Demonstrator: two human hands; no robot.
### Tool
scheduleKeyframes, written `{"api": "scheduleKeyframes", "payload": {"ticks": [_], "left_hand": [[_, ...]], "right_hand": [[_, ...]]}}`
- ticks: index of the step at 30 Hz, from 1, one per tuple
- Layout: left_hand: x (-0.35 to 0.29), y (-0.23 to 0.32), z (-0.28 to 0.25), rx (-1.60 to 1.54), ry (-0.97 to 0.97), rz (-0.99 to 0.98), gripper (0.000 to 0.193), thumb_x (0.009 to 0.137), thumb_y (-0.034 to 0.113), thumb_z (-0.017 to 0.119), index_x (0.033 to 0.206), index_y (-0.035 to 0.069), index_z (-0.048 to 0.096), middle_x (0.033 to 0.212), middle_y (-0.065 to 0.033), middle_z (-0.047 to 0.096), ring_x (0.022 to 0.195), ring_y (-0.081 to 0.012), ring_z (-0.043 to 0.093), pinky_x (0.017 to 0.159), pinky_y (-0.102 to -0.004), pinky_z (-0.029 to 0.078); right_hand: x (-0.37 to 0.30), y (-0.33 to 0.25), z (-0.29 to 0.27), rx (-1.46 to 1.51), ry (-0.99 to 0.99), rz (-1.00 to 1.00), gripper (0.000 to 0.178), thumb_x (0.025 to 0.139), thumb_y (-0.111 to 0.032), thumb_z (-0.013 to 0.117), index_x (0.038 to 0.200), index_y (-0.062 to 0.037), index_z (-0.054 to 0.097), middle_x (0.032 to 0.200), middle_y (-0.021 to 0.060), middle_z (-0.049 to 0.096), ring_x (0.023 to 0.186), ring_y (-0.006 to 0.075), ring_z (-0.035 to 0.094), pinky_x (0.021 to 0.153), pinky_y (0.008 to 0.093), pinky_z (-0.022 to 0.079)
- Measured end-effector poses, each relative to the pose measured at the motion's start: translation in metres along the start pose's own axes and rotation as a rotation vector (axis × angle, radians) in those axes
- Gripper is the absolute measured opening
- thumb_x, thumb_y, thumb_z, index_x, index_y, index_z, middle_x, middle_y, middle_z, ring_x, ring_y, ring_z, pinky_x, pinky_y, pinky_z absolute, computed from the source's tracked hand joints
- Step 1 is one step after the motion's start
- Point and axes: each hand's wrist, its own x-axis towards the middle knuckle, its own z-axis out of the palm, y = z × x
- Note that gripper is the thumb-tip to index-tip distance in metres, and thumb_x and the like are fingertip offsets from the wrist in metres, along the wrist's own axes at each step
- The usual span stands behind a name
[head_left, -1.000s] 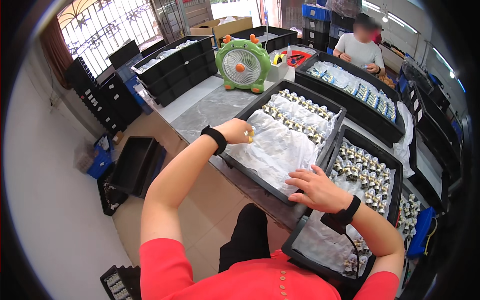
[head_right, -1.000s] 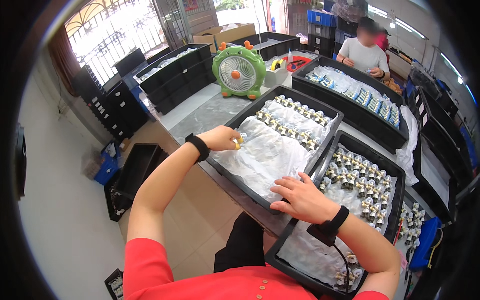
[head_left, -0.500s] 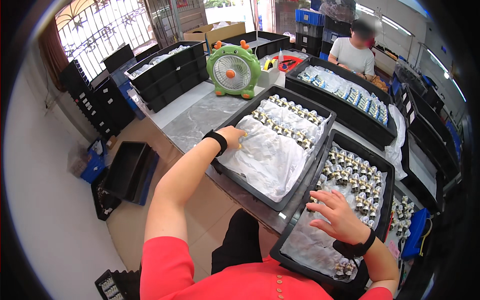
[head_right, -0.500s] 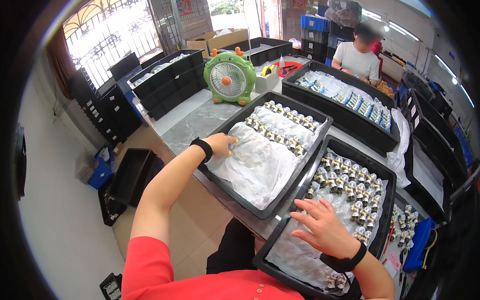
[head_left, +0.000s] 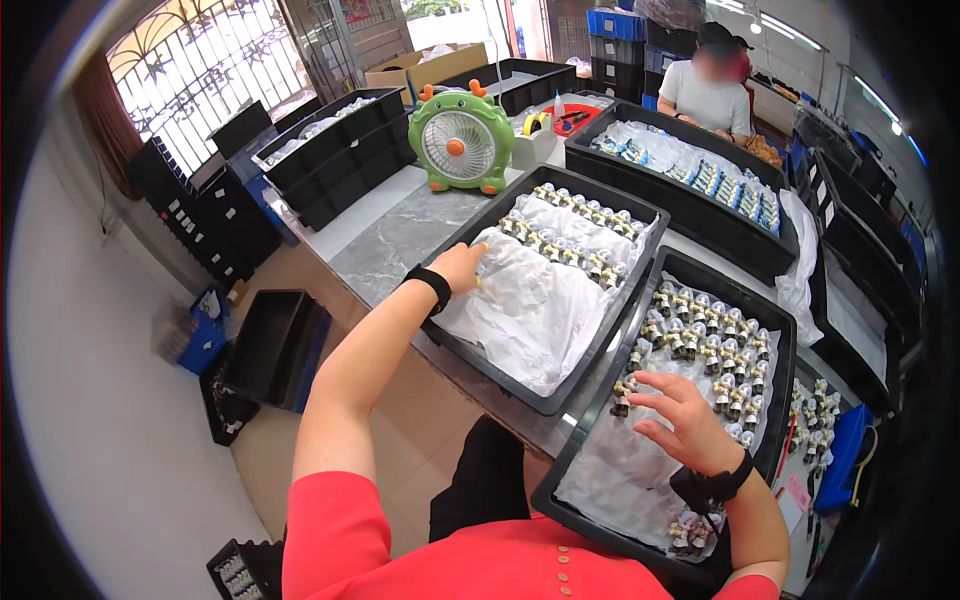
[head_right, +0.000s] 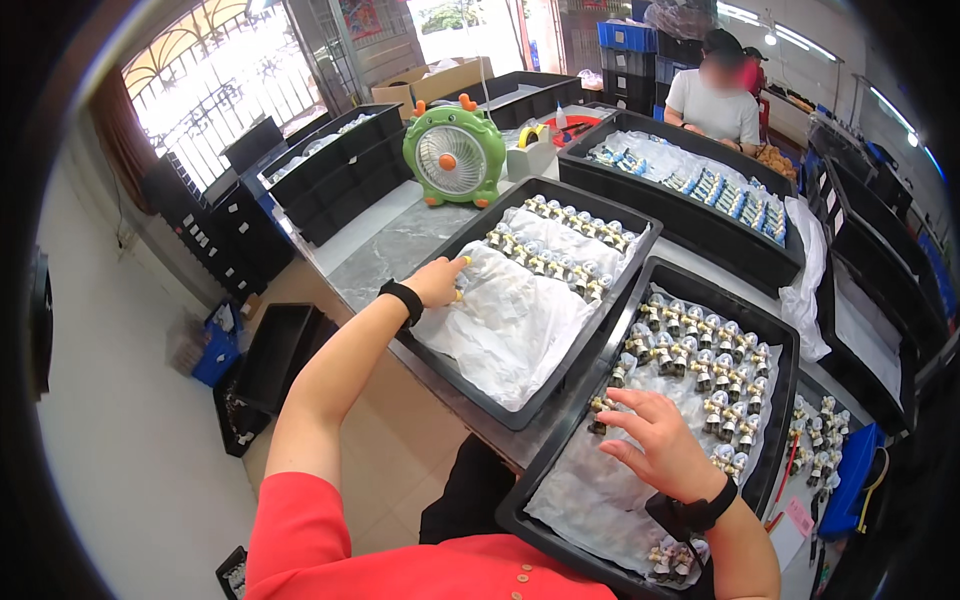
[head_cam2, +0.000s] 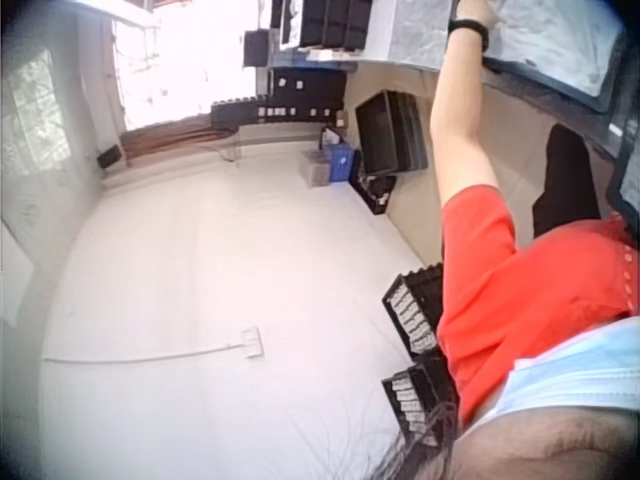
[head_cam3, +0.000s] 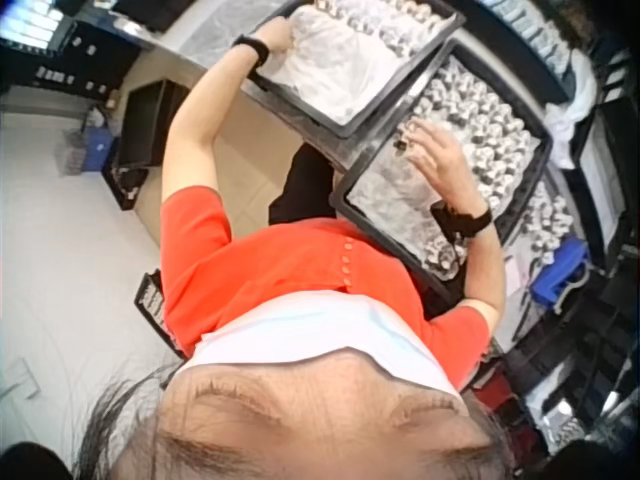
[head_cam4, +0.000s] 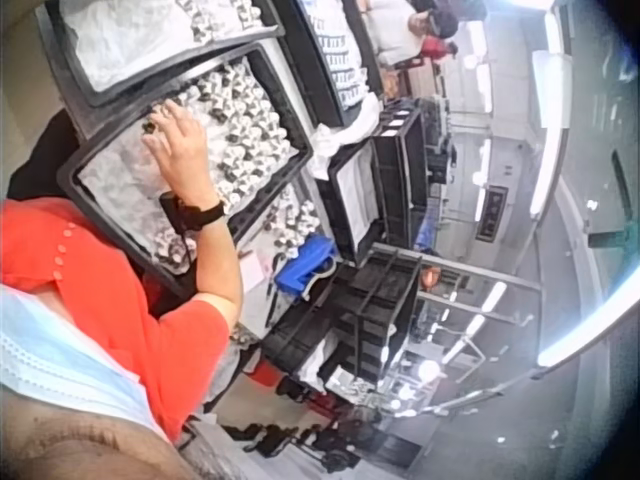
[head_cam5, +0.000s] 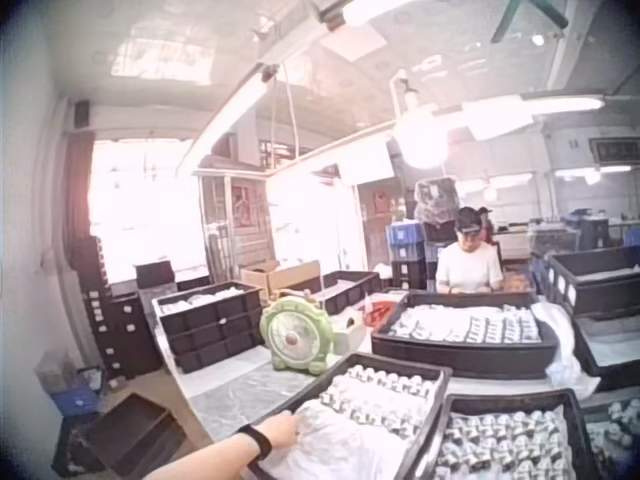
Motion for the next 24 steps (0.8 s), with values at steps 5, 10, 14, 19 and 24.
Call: {"api": "scheduleKeyframes", "payload": {"ticks": [5, 10, 14, 19, 24], "left_hand": [[0.002, 0.005, -0.012, -0.012, -0.08, -0.046, 0.054, 0.073, 0.016, 0.068, 0.126, 0.011, 0.056, 0.103, -0.0202, 0.065, 0.095, -0.0329, 0.064, 0.083, -0.039, 0.051], [0.014, 0.003, -0.005, 0.094, -0.024, -0.063, 0.04, 0.072, 0.015, 0.069, 0.111, 0.008, 0.065, 0.101, -0.0192, 0.066, 0.095, -0.0336, 0.065, 0.083, -0.04, 0.052], [0.03, -0.001, 0.007, 0.233, -0.006, -0.077, 0.029, 0.072, 0.013, 0.068, 0.1, 0.007, 0.068, 0.095, -0.0183, 0.068, 0.092, -0.0339, 0.066, 0.082, -0.0407, 0.052], [0.034, -0.005, 0.015, 0.255, 0.074, -0.076, 0.025, 0.072, 0.013, 0.067, 0.096, 0.009, 0.069, 0.092, -0.0172, 0.068, 0.089, -0.0332, 0.066, 0.08, -0.041, 0.053], [0.001, 0.018, -0.013, 0.22, 0.046, -0.089, 0.029, 0.074, 0.012, 0.065, 0.103, 0.011, 0.068, 0.093, -0.0152, 0.069, 0.09, -0.0318, 0.067, 0.079, -0.0387, 0.054]], "right_hand": [[-0.004, 0.004, -0.001, 0.042, -0.011, 0.03, 0.032, 0.081, -0.015, 0.07, 0.111, -0.0083, 0.062, 0.127, 0.0138, 0.055, 0.115, 0.0336, 0.053, 0.097, 0.0416, 0.042], [-0.004, 0.006, -0.002, 0.077, -0.017, 0.055, 0.031, 0.082, -0.016, 0.069, 0.111, -0.0083, 0.062, 0.127, 0.0141, 0.056, 0.114, 0.0336, 0.053, 0.096, 0.0406, 0.043], [-0.004, 0.008, -0.001, 0.1, 0.02, 0.07, 0.031, 0.082, -0.018, 0.071, 0.109, -0.0067, 0.062, 0.122, 0.015, 0.059, 0.108, 0.0337, 0.057, 0.091, 0.04, 0.047], [-0.007, 0.013, -0.001, 0.107, 0.008, 0.118, 0.029, 0.083, -0.019, 0.069, 0.108, -0.0066, 0.063, 0.121, 0.016, 0.059, 0.108, 0.0333, 0.057, 0.091, 0.0389, 0.047], [-0.008, 0.022, 0.002, 0.098, 0.006, 0.118, 0.029, 0.083, -0.017, 0.069, 0.109, -0.0072, 0.064, 0.118, 0.0153, 0.061, 0.106, 0.0321, 0.059, 0.091, 0.0374, 0.048]]}}
